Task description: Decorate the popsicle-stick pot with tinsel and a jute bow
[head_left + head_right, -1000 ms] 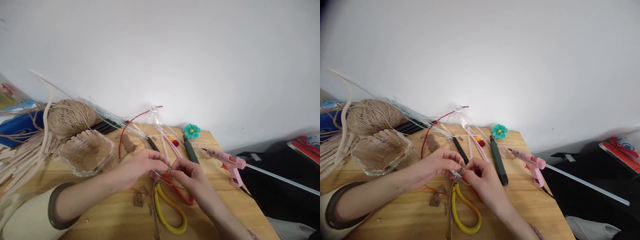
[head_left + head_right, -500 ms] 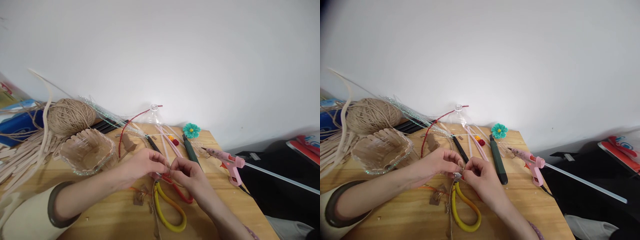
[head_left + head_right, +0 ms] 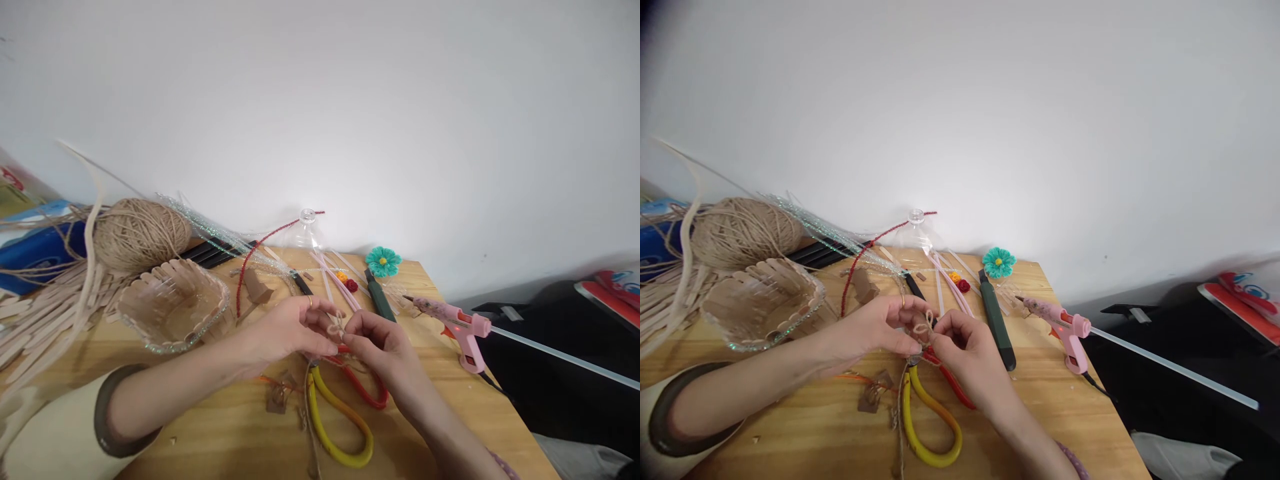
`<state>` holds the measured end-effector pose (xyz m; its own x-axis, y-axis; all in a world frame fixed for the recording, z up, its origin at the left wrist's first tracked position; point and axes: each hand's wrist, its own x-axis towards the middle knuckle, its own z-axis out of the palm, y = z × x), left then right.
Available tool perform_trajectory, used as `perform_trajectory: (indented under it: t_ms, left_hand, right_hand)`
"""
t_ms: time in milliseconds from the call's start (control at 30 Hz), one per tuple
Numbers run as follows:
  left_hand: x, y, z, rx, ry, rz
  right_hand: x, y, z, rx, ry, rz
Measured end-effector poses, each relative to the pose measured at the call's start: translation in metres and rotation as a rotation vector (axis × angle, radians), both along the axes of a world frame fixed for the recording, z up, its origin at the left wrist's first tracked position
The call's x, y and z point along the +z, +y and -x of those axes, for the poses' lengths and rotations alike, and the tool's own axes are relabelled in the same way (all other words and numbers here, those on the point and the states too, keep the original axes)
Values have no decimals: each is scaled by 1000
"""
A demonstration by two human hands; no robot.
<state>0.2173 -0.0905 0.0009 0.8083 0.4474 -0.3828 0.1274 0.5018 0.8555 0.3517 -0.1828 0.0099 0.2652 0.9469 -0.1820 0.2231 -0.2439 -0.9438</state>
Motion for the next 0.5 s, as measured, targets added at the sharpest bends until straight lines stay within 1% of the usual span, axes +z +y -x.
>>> perform_trajectory:
  t_ms: [167, 267, 367, 433, 500]
  left_hand:
    - [-1, 1, 0, 62, 17, -41]
    - [-3, 0, 1, 55, 2, -73]
    - [-4, -1, 1, 95, 2, -90]
    - [-4, -2, 1, 136, 1, -87]
    - [-3, -2, 1, 176, -15, -78]
  right_hand:
    - [-2, -1, -1, 20, -74, -49]
    - [-5, -3, 0, 23, -166, -62]
    - [-8, -5, 2, 41, -250, -104]
    - [-10, -5, 3, 57, -261, -129]
    - [-11, -4, 3, 64, -221, -139]
